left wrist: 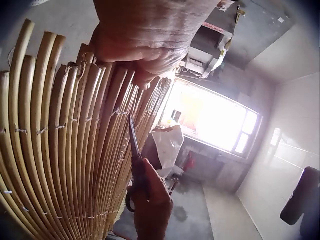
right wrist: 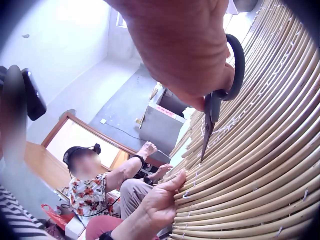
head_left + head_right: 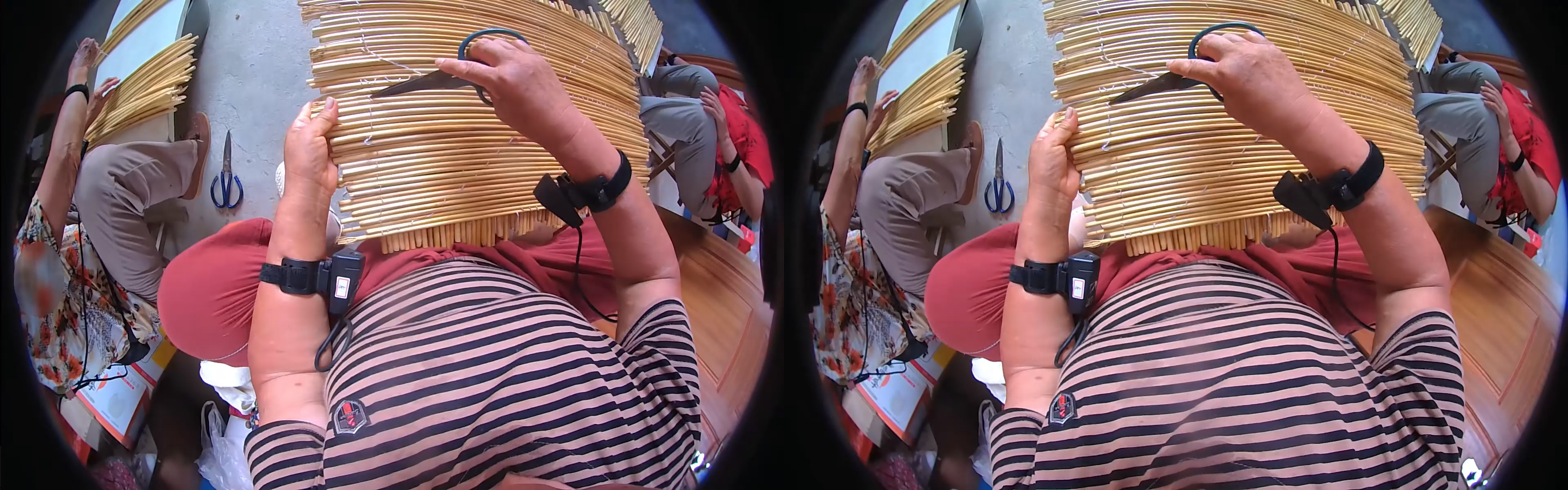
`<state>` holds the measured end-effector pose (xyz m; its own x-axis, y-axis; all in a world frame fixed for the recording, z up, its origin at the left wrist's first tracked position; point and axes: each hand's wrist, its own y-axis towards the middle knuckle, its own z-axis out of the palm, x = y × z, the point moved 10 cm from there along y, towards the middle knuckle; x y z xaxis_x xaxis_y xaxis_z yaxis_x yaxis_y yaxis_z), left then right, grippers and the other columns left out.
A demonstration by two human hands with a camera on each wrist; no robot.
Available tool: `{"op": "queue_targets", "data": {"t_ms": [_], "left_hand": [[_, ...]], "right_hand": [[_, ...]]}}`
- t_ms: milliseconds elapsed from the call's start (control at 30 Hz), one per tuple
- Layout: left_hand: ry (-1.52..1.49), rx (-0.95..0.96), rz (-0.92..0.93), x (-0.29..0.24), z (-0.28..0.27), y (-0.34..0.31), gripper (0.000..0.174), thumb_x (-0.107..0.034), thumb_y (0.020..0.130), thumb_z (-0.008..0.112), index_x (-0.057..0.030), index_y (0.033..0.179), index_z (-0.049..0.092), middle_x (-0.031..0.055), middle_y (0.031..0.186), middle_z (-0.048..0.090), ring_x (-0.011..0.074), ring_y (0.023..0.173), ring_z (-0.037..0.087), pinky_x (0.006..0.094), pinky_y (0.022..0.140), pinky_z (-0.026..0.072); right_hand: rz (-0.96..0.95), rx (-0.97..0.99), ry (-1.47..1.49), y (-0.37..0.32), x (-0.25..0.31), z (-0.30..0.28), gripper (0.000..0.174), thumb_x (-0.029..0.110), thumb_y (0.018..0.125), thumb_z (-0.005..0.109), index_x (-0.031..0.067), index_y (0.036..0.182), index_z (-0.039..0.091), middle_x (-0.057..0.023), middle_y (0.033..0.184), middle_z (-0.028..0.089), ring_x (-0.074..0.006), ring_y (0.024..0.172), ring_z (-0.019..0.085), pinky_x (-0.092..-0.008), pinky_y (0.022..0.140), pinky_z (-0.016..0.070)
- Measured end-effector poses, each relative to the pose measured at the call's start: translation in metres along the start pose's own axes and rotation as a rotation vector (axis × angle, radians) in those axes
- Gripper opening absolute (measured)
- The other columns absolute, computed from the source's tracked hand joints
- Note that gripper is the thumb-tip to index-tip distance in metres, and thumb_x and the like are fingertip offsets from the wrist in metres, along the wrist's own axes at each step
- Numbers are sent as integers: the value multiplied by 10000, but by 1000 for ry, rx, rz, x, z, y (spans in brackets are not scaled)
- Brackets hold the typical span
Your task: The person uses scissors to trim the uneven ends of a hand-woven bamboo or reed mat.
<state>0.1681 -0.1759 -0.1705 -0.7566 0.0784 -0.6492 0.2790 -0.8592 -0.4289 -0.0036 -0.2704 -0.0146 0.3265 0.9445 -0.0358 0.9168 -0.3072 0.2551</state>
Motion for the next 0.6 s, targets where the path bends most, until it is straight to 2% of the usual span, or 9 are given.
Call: {"op": "queue_targets", "data": {"t_ms": [100, 400, 500, 600], "left_hand": [[13, -22, 31, 0, 4, -4, 213, -130, 968, 580, 14, 1124, 558, 137, 1023, 680, 216, 903, 684, 354, 802, 577], [42, -70, 41, 2, -1, -3, 200, -89, 941, 582, 32, 1099, 560, 147, 983, 683, 210, 845, 692, 345, 753, 589], [63, -109, 29, 4, -5, -2, 198, -87, 931, 598, 29, 1086, 557, 140, 966, 680, 207, 828, 692, 341, 737, 591], [56, -116, 31, 4, -4, -3, 193, -81, 925, 606, 27, 1075, 551, 141, 953, 677, 208, 821, 691, 339, 725, 594]], "right_hand": [[41, 91, 22, -6, 5, 2, 530, -18, 778, 641, 209, 1257, 636, -76, 1007, 619, -266, 980, 614, -391, 859, 494], [77, 24, 66, -10, 14, 0, 522, -47, 753, 634, 171, 1228, 637, -82, 952, 600, -275, 917, 609, -397, 811, 499], [118, 34, 137, -15, 10, 14, 535, -89, 728, 617, 145, 1209, 636, -90, 952, 597, -291, 915, 606, -397, 801, 503], [217, 74, 360, -24, 1, 39, 565, -133, 705, 573, 124, 1205, 625, -105, 951, 588, -311, 917, 601, -389, 804, 506]]}}
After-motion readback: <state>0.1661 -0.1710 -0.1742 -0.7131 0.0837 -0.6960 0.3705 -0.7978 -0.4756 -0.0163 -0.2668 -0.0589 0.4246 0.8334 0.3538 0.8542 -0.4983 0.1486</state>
